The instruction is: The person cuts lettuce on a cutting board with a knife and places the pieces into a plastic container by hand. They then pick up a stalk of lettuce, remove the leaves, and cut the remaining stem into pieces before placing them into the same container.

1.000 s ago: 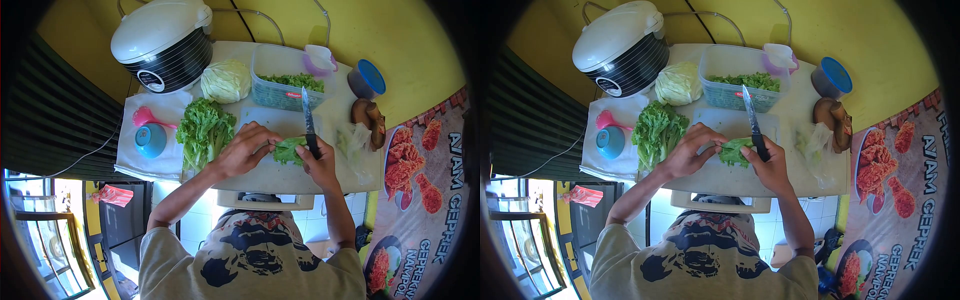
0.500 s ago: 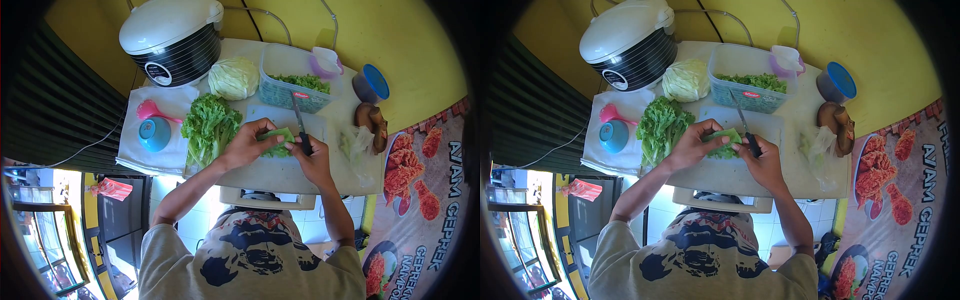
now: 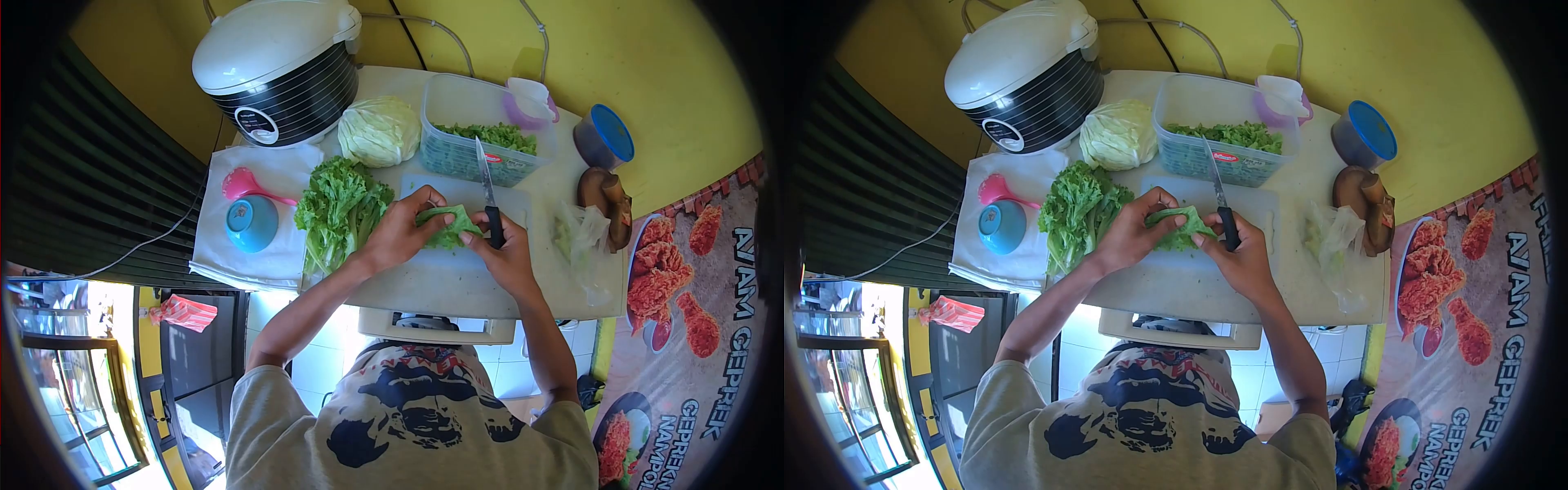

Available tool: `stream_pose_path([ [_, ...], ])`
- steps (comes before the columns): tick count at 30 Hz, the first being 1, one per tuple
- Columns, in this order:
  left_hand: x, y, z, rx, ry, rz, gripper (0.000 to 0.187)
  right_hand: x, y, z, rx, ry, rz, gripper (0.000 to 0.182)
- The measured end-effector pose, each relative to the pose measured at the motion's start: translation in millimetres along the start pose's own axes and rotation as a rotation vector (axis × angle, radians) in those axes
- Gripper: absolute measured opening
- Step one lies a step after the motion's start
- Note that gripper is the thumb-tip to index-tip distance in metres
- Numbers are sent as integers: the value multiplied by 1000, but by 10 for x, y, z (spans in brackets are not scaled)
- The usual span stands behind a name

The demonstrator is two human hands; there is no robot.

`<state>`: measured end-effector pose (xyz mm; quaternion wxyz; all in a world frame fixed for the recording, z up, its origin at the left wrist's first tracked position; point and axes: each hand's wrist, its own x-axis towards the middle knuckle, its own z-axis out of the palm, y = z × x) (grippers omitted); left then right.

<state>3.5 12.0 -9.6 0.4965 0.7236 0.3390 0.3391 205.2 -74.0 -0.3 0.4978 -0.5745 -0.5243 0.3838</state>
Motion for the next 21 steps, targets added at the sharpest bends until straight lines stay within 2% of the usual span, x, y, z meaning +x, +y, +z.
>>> stream_pose_path([
  [2, -8, 236, -70, 105, -24, -188, 23, 27, 81, -38, -60, -12, -30, 17],
  [5, 2, 288, -47, 426, 50, -113, 26, 31, 74, -4, -234, 46, -64, 17],
  [8, 8, 78, 43, 561, 193, 191, 29, 21, 35, 42, -330, 61, -57, 17],
  [14, 15, 252, 14, -9, 16, -190, 46, 20, 96, -4, -261, 47, -76, 17],
  [17, 45, 104, 9, 151, 33, -114, 53, 27, 93, -15, -258, 53, -72, 16],
  [20, 46, 255, -22, 113, 0, -189, 52, 42, 41, -5, -263, 42, -74, 16],
  [21, 44, 205, -14, 119, 12, -127, 52, 39, 33, -3, -263, 36, -72, 15],
])
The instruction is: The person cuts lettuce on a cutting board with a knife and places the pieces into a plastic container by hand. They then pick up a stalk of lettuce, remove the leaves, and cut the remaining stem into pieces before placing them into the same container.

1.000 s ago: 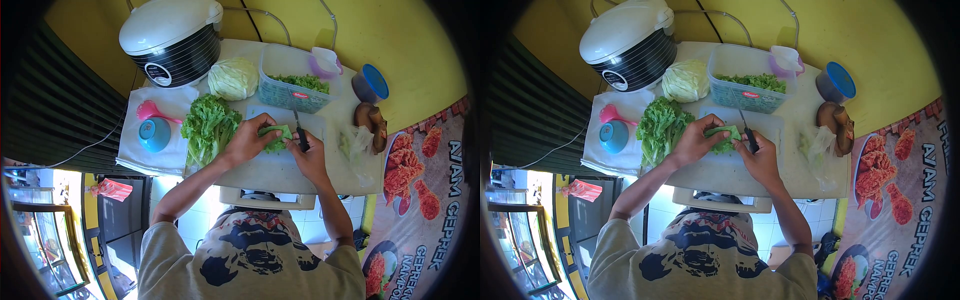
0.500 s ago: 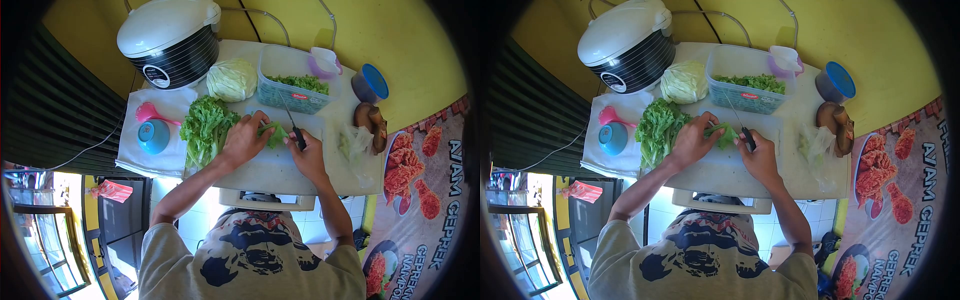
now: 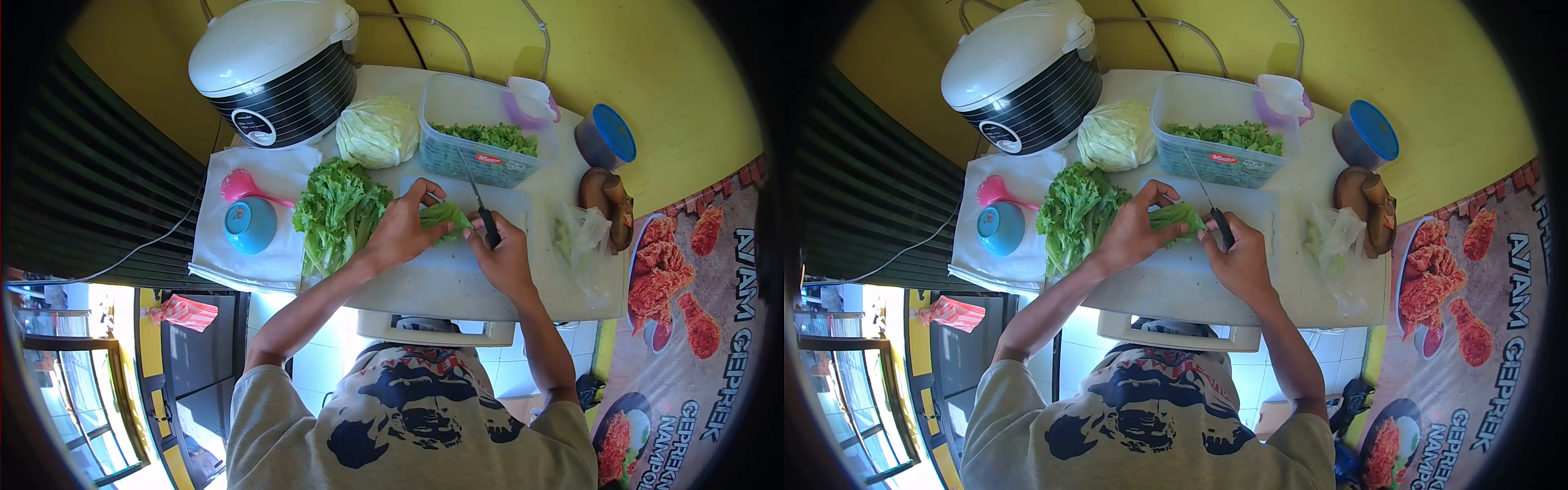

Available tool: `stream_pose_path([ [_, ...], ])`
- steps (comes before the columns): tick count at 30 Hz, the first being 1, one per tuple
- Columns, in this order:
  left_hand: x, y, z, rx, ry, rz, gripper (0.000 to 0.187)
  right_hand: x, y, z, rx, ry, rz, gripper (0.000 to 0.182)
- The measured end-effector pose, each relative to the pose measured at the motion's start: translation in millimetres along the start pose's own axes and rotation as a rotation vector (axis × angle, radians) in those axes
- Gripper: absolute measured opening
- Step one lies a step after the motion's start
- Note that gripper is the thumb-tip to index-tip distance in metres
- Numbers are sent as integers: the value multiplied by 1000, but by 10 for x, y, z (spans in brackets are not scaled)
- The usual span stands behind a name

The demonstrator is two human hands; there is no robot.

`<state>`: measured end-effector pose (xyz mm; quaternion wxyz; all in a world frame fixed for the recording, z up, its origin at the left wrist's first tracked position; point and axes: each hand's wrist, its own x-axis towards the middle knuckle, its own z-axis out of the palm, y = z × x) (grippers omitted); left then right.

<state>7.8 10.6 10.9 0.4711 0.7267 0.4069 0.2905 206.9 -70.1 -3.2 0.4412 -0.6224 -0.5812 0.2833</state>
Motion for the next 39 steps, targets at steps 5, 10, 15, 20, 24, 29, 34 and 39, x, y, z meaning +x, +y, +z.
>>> stream_pose_path([
  [5, 13, 19, -34, -16, -3, -2, 47, 47, 67, 52, 199, -45, 87, 16],
  [10, 31, -41, 18, 385, 41, 127, 40, 155, 71, 110, -56, -28, -12, 14],
  [15, 26, -170, 123, 690, 265, 464, 30, 160, -109, 134, -228, -46, -30, 12],
  [20, -8, -199, 101, 814, 291, 660, 12, 135, -96, 133, -289, -39, -25, 14],
  [24, 0, -282, 136, 892, 283, 625, 12, 121, -120, 112, -358, -65, 2, 13],
  [29, -37, -272, 159, 897, 299, 530, 15, -100, -296, 2, -216, 5, -63, 18],
  [34, -57, -236, 158, 880, 301, 502, 19, -514, -242, -54, -274, -48, -121, 49],
  [39, -53, -244, 160, 861, 292, 491, 19, -717, -85, -67, -544, -195, -146, 72],
])
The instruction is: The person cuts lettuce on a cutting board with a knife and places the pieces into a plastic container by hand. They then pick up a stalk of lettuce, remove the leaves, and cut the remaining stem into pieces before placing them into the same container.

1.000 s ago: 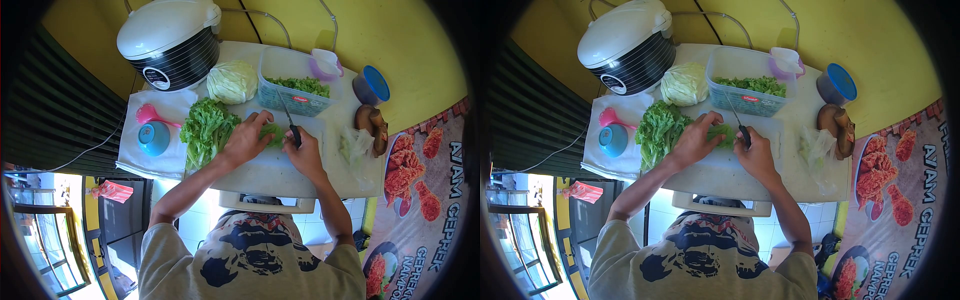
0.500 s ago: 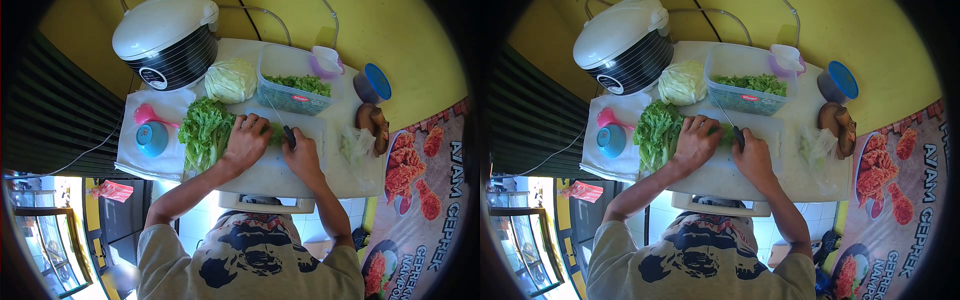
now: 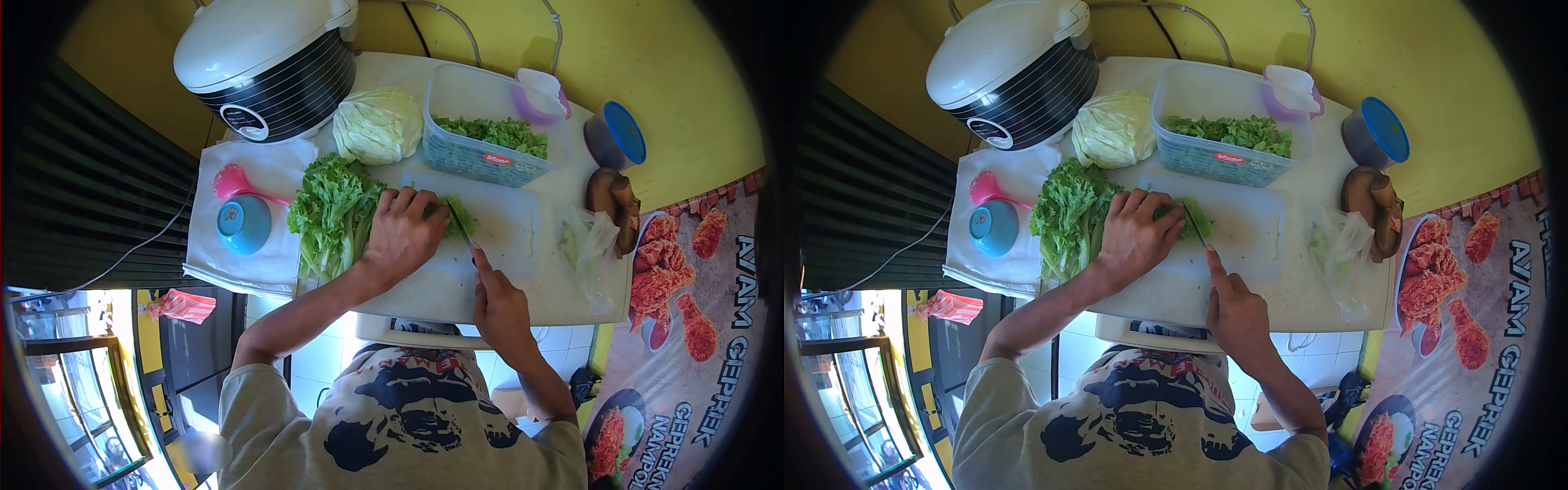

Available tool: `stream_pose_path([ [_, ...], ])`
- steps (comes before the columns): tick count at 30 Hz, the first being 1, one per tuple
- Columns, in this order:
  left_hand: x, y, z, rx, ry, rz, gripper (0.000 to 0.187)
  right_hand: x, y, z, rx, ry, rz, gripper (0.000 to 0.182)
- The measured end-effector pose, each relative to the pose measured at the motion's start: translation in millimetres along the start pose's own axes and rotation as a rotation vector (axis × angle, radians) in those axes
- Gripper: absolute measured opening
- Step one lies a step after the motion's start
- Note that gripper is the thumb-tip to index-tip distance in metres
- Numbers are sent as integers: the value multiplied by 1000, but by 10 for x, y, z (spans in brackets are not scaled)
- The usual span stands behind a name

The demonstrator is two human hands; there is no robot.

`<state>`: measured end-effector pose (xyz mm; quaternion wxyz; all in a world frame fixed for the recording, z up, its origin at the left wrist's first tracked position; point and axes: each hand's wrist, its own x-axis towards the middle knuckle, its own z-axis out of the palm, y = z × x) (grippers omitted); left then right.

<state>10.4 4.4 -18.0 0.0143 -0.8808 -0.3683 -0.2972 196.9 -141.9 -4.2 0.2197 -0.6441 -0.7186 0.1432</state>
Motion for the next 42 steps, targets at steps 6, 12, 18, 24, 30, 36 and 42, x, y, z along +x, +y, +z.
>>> stream_pose_path([
  [6, 9, -1, -19, 1, -20, -3, 19, -26, 24, 79, -73, 36, 4, 78],
  [12, 13, 7, -27, 22, -33, -7, 20, 26, 25, 15, -108, 17, 0, 76],
  [18, 28, -10, -33, 25, -51, -1, 19, 85, 62, -39, -131, 5, -20, 73],
  [24, 31, -3, -47, 20, -55, -10, 19, 244, 60, 5, -119, 41, -43, 72],
  [30, 26, 15, -28, 6, -41, -23, 19, 495, 40, 71, -143, 72, -67, 71],
  [36, 24, 16, -34, -2, -41, -36, 19, 132, 92, -34, -198, 8, -63, 74],
  [42, 22, 12, -43, -4, -50, -27, 21, -338, 103, -163, -170, -43, -25, 76],
])
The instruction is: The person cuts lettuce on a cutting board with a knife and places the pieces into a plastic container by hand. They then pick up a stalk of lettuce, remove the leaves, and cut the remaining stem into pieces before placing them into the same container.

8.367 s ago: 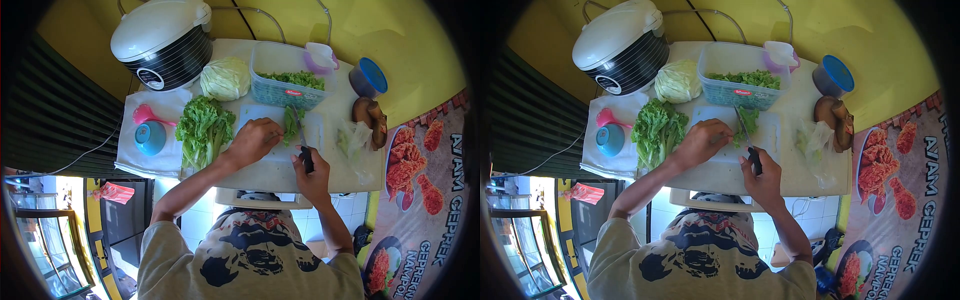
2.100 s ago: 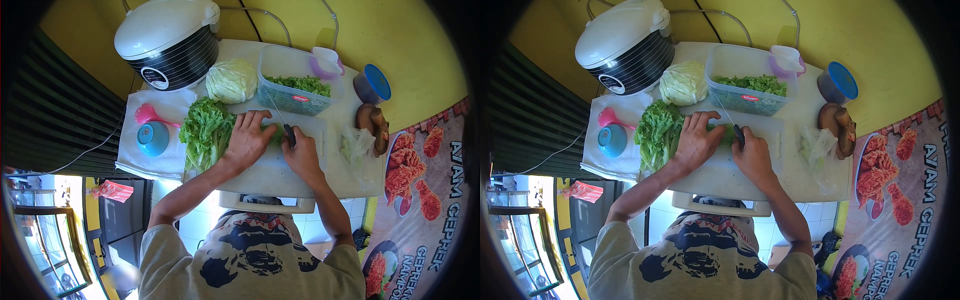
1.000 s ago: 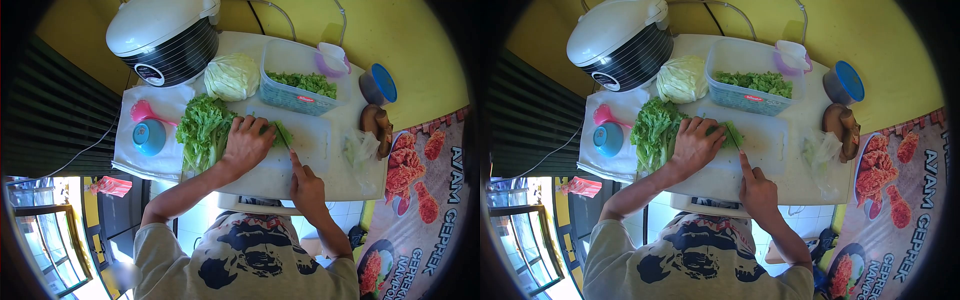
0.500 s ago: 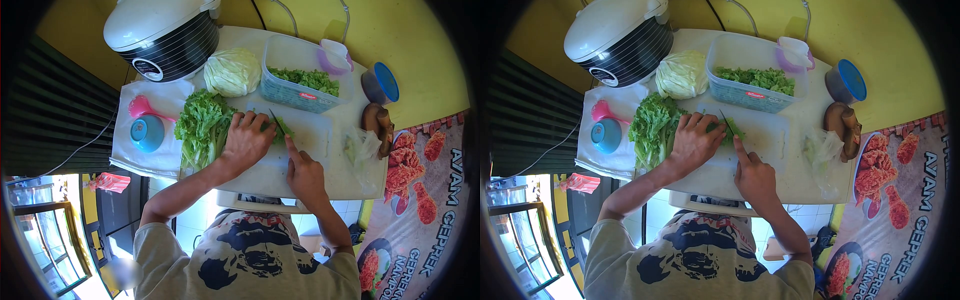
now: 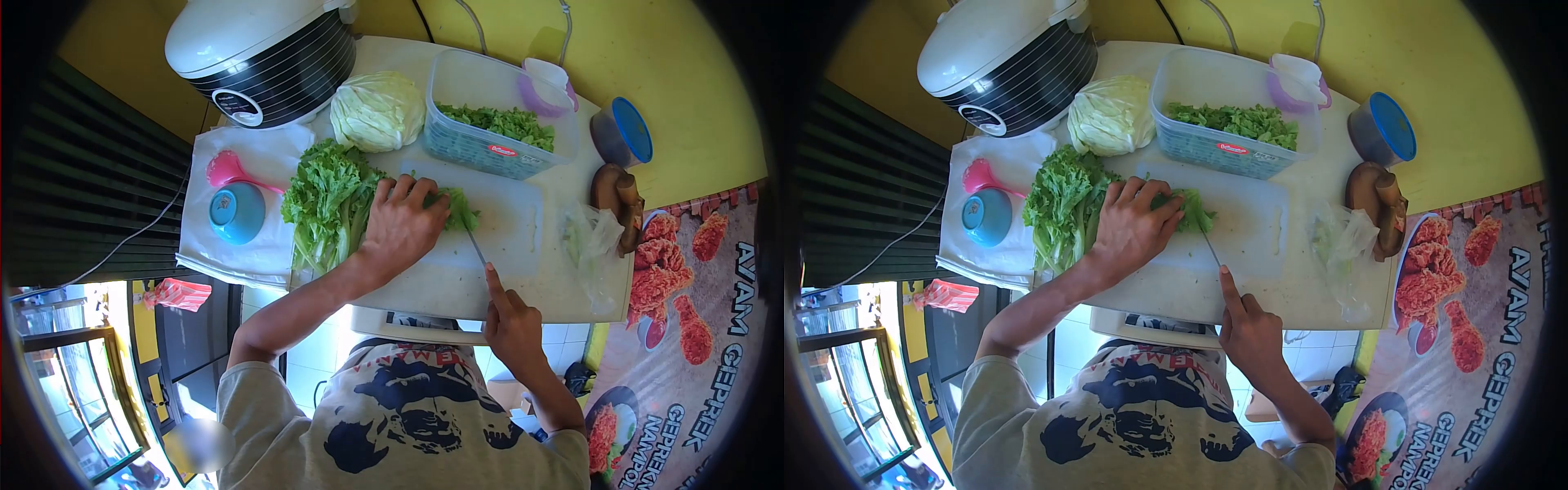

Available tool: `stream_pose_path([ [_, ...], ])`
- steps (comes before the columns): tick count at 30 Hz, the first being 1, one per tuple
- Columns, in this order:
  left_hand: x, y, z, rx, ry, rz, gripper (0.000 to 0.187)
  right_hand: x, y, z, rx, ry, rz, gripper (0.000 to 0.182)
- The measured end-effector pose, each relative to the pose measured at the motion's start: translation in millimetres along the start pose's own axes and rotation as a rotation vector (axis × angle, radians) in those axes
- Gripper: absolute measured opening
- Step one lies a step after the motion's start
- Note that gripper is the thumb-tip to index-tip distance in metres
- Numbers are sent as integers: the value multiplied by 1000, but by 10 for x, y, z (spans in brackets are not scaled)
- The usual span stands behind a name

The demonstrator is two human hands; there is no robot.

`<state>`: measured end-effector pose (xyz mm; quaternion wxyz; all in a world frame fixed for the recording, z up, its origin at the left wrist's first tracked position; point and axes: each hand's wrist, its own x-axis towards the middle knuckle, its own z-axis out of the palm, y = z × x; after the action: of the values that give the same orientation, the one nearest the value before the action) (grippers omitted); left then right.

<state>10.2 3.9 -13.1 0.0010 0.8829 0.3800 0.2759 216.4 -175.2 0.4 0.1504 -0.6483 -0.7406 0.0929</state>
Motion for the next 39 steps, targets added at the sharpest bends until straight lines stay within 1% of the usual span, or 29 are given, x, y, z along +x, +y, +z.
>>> stream_pose_path([
  [3, 0, -5, -9, -9, -1, 12, 21, 14, -8, -23, 59, 16, 13, 75],
  [6, -12, -15, -15, -14, 6, 29, 21, 114, 4, 44, 110, 94, 0, 71],
  [8, -21, -16, -27, -16, 20, 36, 21, 179, 38, 83, 86, 101, 12, 68],
  [12, -25, -15, -52, -60, -15, -1, 30, 248, 91, 18, 47, 114, 75, 61],
  [15, -23, -18, -64, -101, -14, -42, 38, 218, 108, -15, 102, 127, 77, 59],
  [18, -20, -51, -69, -181, 18, -82, 42, 175, 13, -42, 194, 137, 62, 59],
  [20, -12, -62, -82, -222, 59, -118, 42, 188, -55, -35, 188, 147, 34, 61],
  [26, 23, -113, -34, -207, -44, -182, 44, 448, -219, 118, 163, 108, -8, 69],
  [29, 34, -112, -11, -199, -35, -205, 43, 515, -228, 221, 155, 88, -9, 70],
  [32, 43, -8, -169, -88, 115, -118, 36, 535, -248, 235, 139, 71, -4, 71],
  [35, -42, -23, -132, -52, 127, 11, 28, 535, -258, 217, 119, 57, 15, 72],
  [39, -84, -64, -21, -63, 75, -48, 28, 508, -292, 143, 150, 92, 16, 72],
])
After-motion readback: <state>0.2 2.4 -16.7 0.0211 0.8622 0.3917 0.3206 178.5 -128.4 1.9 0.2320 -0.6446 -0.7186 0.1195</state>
